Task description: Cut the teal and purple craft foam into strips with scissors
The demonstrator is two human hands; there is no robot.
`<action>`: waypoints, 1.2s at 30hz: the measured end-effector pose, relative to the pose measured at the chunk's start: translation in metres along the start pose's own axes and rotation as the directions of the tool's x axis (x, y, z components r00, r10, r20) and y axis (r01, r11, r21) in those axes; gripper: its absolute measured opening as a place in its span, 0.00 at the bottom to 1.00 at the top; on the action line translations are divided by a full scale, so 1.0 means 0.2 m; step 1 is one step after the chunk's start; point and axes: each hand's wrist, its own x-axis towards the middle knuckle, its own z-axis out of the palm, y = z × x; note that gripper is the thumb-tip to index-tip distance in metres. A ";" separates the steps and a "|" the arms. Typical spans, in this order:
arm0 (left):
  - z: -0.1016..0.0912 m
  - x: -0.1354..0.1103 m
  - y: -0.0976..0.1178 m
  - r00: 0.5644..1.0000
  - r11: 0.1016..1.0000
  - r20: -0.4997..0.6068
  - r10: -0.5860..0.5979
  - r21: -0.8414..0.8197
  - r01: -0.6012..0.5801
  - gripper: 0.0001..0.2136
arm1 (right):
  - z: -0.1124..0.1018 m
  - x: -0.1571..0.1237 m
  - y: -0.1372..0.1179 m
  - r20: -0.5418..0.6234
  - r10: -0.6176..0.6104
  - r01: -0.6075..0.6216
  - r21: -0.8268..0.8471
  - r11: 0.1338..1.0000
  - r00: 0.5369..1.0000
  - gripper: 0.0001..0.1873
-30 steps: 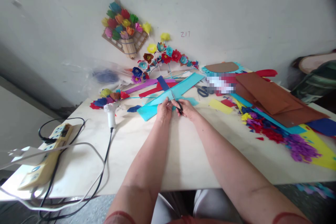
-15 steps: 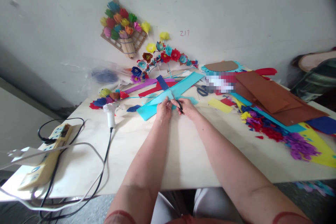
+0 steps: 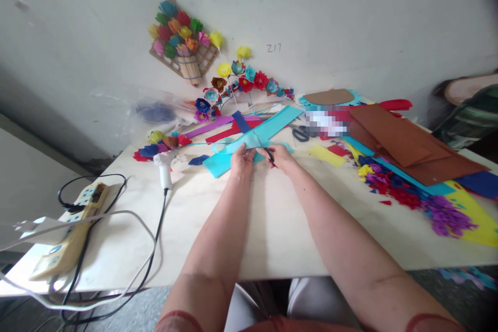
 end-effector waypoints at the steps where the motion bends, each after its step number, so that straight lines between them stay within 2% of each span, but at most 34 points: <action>1: 0.00 0.00 0.00 1.000 1.000 0.000 -0.004 -0.001 0.004 0.07 | 0.00 0.00 0.00 -0.002 -0.003 0.003 -0.007 1.000 1.000 0.18; 8: 0.01 0.00 0.01 0.999 1.000 -0.037 -0.005 -0.004 0.004 0.07 | -0.01 0.01 0.01 -0.018 0.037 -0.036 0.024 0.999 0.999 0.20; 16: 0.00 0.00 0.02 0.997 1.000 -0.068 -0.021 0.006 0.022 0.03 | -0.02 -0.03 -0.03 0.100 0.106 -0.122 0.182 0.976 0.989 0.23; 30: 0.02 -0.02 0.03 0.996 0.997 -0.060 -0.061 -0.059 0.058 0.02 | -0.06 -0.02 0.01 0.265 0.021 -0.081 0.219 0.972 0.964 0.26; 36: 0.02 -0.03 0.03 0.996 0.999 -0.075 -0.045 0.009 0.046 0.04 | -0.06 -0.03 0.01 0.354 -0.017 -0.058 0.201 0.978 0.935 0.25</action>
